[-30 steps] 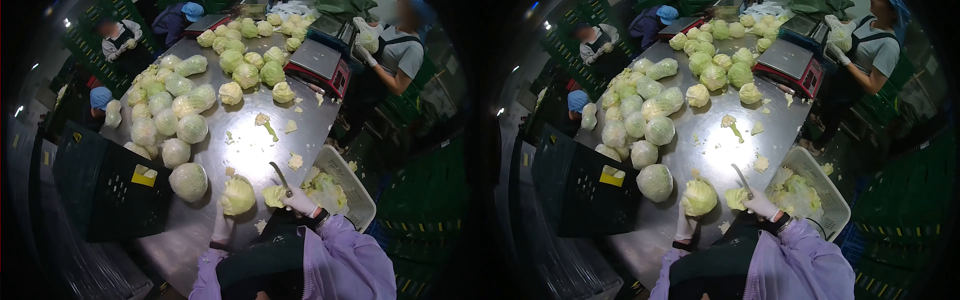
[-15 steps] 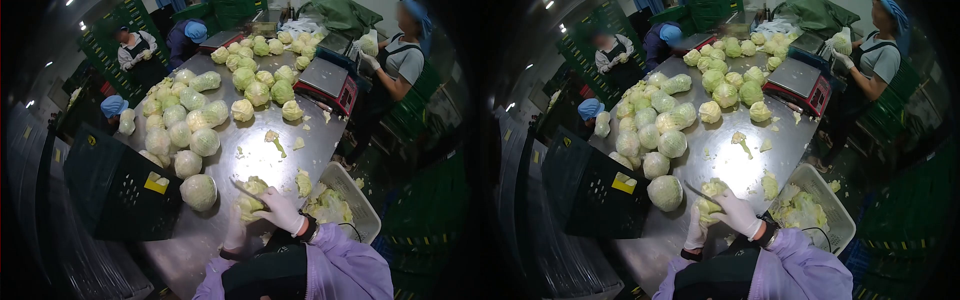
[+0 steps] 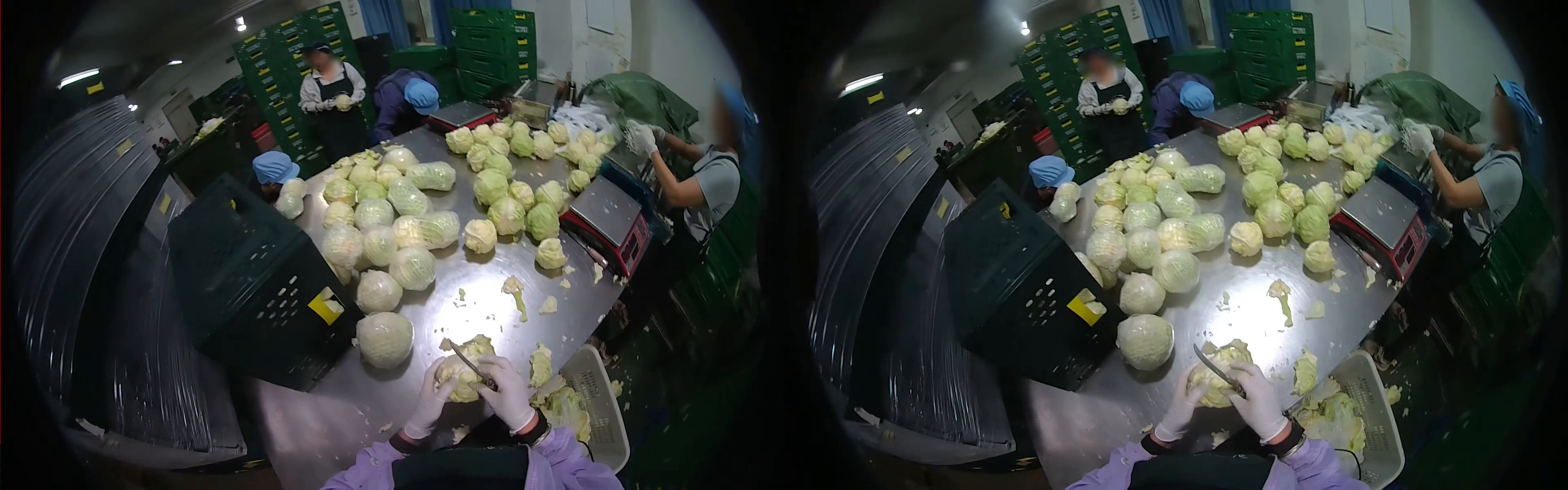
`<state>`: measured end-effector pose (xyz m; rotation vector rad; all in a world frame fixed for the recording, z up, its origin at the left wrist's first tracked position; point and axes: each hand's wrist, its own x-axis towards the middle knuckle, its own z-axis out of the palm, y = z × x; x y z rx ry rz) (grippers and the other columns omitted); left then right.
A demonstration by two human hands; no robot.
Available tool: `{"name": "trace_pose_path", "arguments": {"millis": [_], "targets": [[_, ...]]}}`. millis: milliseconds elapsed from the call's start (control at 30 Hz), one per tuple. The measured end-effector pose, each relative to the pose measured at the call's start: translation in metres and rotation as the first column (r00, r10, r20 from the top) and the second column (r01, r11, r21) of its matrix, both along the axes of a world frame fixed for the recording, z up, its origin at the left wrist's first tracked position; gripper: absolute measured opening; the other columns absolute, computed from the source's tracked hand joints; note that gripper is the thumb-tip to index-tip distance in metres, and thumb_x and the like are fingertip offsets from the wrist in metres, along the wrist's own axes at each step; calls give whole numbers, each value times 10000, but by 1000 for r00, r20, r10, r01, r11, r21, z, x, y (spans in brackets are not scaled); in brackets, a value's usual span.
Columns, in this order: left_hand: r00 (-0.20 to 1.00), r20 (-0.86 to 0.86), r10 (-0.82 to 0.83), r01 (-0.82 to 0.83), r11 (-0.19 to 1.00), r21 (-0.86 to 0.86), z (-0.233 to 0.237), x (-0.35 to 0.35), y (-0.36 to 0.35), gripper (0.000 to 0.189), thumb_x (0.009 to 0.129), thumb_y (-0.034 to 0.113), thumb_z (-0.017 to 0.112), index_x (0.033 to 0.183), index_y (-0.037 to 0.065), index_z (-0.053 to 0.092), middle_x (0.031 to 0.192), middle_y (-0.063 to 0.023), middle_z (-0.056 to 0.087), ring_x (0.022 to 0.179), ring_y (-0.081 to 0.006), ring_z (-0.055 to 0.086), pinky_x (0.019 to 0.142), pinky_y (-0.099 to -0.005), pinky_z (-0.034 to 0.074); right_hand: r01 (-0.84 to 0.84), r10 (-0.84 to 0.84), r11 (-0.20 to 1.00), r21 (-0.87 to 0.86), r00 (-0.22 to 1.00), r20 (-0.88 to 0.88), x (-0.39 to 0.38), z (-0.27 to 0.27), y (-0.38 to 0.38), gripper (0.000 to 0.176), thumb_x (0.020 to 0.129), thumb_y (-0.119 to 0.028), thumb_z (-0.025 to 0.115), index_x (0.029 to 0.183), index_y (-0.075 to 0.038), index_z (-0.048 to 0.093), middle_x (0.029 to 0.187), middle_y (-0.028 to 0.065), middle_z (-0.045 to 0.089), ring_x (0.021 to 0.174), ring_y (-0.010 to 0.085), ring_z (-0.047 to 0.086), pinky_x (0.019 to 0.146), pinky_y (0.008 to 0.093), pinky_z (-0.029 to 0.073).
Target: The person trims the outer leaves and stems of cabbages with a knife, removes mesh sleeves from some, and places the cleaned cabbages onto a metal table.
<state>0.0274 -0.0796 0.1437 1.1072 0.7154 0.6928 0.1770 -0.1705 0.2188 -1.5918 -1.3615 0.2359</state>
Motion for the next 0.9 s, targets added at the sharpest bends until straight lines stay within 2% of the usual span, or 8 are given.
{"name": "trace_pose_path", "arguments": {"millis": [233,533,600,633,700,800,833,900], "targets": [[999,40,13,-2,969,-249,22,-15,6,577,966,395,473,1415,86,282,1344,-111,426,1221,-237,454,957,-399,456,-133,114,970,-202,988,-100,5,7,-14,139,820,-116,691,869,-21,603,798,116,600,707,239,602,631,308,469],[871,488,46,310,720,-621,19,-22,17,717,894,654,376,1449,209,290,1455,-134,354,1294,-364,410,928,-583,453,211,-297,915,-344,929,-220,60,-26,-74,139,762,-66,690,811,4,579,693,132,603,599,265,576,566,337,450],[827,556,81,376,656,-654,26,-21,17,741,880,667,375,1444,192,295,1448,-141,360,1275,-387,421,932,-600,442,376,-390,851,-367,920,38,75,-39,-93,206,732,-91,728,765,2,548,625,106,564,551,191,545,538,320,426],[828,555,79,377,654,-656,24,-21,16,741,880,667,375,1444,192,295,1448,-141,360,1275,-387,421,932,-600,442,389,-367,821,-417,920,135,81,-41,-102,227,715,-109,730,754,0,536,668,141,579,579,274,581,552,359,445],[646,751,137,584,545,-602,17,-20,14,747,884,661,364,1444,171,293,1446,-148,359,1249,-407,434,929,-616,437,418,-351,801,-428,908,229,84,-43,-115,221,720,-120,730,795,-3,559,699,149,594,605,293,593,568,364,459],[633,767,105,632,502,-591,-10,-23,10,703,899,623,370,1436,174,305,1450,-124,355,1293,-357,396,986,-557,404,470,-370,816,-338,872,320,77,-35,-111,252,754,-131,714,960,-21,621,789,125,654,653,236,632,601,323,495],[632,768,102,635,499,-589,-5,-21,2,703,899,623,370,1436,174,305,1450,-124,355,1293,-357,396,986,-557,404,337,-371,832,-440,929,10,68,-21,-102,326,768,-125,712,1060,-26,603,889,124,661,641,200,629,588,305,495],[888,406,-214,310,932,-187,18,-11,-5,737,900,622,399,1447,143,277,1439,-144,369,1253,-360,442,915,-558,472,56,-257,914,-401,846,-468,49,-1,-78,466,812,-108,680,1247,-37,527,1066,118,653,637,123,614,563,251,486]]}}
